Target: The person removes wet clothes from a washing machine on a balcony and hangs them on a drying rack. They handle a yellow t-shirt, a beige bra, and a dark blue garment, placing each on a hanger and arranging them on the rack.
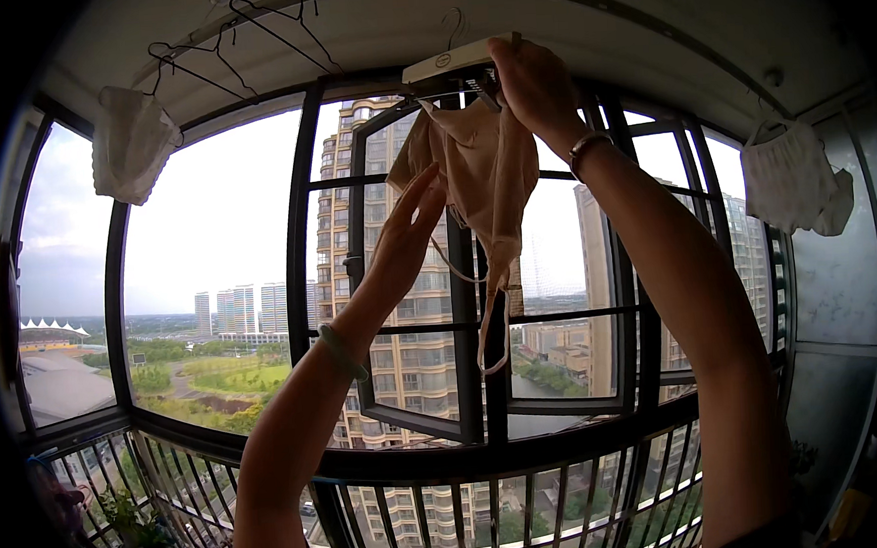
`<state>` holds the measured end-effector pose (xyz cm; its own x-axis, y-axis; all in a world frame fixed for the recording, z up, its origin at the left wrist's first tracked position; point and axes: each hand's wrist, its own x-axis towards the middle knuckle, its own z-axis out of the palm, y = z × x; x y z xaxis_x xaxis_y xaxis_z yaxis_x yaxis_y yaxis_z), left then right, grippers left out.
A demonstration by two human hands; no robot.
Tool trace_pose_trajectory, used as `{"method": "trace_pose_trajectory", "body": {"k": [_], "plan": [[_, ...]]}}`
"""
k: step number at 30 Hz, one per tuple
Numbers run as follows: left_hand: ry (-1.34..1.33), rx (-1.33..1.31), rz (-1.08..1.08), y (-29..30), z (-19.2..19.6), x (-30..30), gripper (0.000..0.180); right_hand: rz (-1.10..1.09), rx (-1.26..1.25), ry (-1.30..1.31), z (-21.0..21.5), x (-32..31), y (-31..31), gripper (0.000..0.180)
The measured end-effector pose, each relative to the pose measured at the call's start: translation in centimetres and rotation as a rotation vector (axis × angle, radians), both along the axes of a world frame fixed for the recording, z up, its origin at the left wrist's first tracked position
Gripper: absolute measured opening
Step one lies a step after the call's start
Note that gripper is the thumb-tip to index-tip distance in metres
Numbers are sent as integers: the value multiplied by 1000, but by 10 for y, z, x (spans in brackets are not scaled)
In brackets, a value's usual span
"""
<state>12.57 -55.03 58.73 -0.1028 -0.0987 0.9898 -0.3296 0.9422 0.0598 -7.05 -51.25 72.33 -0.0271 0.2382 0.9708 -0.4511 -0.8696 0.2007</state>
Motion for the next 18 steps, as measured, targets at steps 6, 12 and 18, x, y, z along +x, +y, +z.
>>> {"method": "trace_pose_trajectory", "body": {"k": [6, 12, 18], "plan": [[-81, 13, -75, -1, 33, 9, 55, -686, -568, -6, 69, 22, -14, 14], [5, 67, -46, 4, 43, 51, 57, -279, -125, -145, 120, 52, 15, 43], [66, 86, -50, -14, 38, 81, 57, -430, -237, -196, 178, 56, 2, 49]]}}
